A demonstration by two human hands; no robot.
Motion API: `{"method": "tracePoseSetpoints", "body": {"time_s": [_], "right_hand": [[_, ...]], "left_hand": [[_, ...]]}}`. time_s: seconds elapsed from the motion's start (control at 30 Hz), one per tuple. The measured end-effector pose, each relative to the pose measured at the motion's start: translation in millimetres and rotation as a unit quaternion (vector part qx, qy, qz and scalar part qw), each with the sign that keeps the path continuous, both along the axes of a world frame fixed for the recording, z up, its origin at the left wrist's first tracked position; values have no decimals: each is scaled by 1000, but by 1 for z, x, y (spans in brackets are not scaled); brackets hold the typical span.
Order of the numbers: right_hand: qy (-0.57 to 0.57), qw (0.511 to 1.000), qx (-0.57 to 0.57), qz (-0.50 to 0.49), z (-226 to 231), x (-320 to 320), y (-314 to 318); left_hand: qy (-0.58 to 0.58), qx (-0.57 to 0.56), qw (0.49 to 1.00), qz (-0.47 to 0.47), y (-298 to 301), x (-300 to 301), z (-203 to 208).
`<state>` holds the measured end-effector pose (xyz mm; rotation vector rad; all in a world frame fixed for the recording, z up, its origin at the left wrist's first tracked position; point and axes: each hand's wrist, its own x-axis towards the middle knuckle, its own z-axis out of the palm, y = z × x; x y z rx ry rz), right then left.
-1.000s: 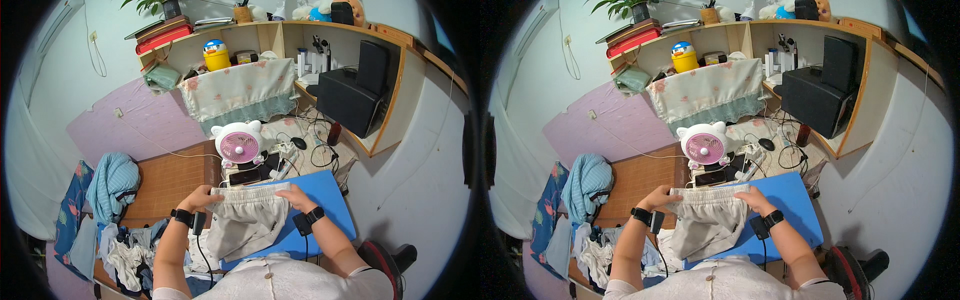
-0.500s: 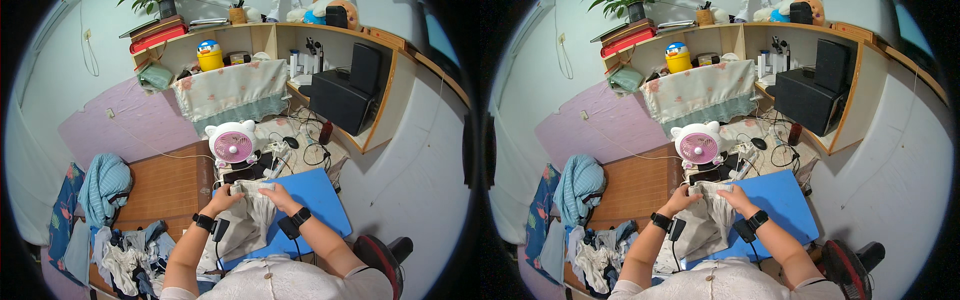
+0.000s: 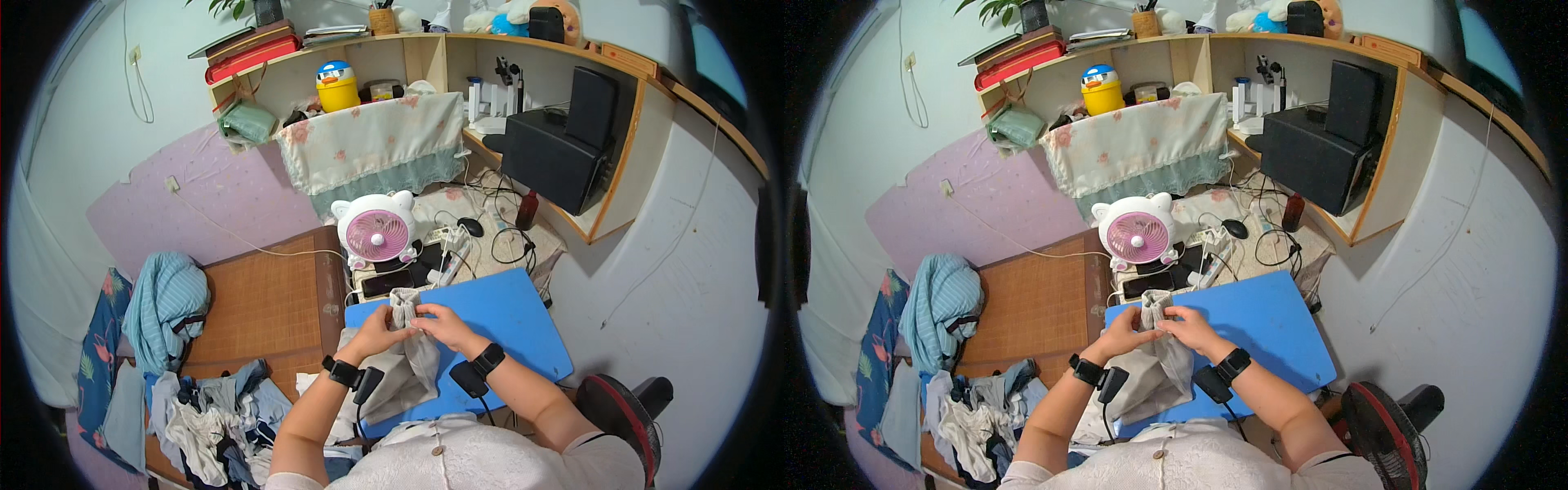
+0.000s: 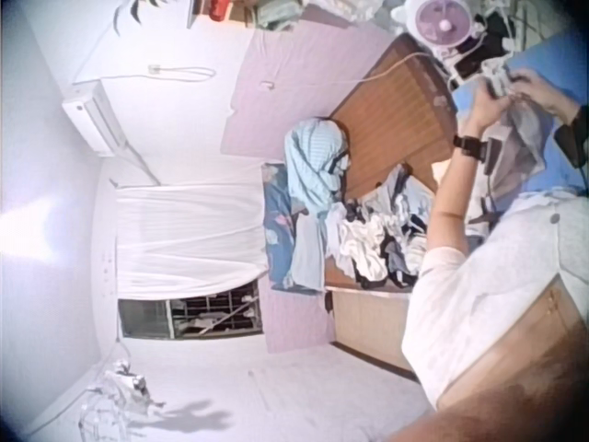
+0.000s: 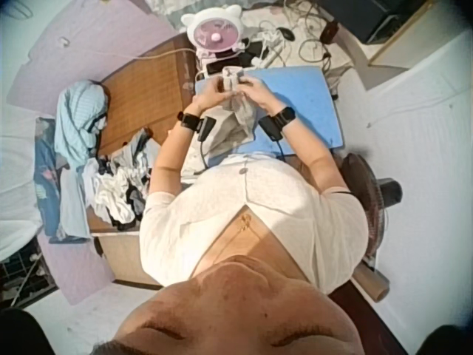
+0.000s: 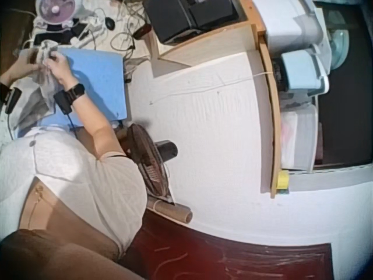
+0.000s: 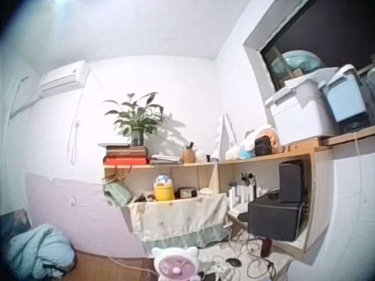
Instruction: Folding various items of clothing on a small blue surface.
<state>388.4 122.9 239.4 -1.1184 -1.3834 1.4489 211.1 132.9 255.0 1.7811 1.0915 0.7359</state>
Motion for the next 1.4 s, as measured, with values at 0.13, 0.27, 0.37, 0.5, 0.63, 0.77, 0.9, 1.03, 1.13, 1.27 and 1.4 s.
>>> {"method": "tracePoseSetpoints", "body": {"time_s": [0.13,0.27,0.37,0.5,0.63,0.77,0.9,1.03,1.13,1.27,1.4], "right_hand": [[47,998,-21,49,-1,-3,-2],[91,988,49,113,-2,-7,-3],[51,993,-6,102,-6,1,8],[-25,998,46,-35,-20,5,24],[-14,993,101,66,4,-9,27],[26,970,188,150,45,-35,32],[92,962,205,154,66,-64,40],[-19,934,342,107,105,-81,21],[-107,836,533,72,140,-86,10],[-216,779,575,124,149,-100,6],[-236,796,545,119,125,-109,14]], "left_hand": [[34,62,997,35,-5,4,2],[37,80,991,100,5,-5,-20],[6,91,989,115,6,-13,-12],[-109,82,986,95,13,-38,-1],[-169,68,981,60,6,-58,41],[-165,91,982,25,-3,-72,82],[-137,166,975,48,-14,-104,109],[-111,222,962,113,-36,-126,132],[-133,252,943,169,-43,-137,130],[-115,240,950,164,-47,-149,120],[-104,249,947,176,-43,-154,108]]}}
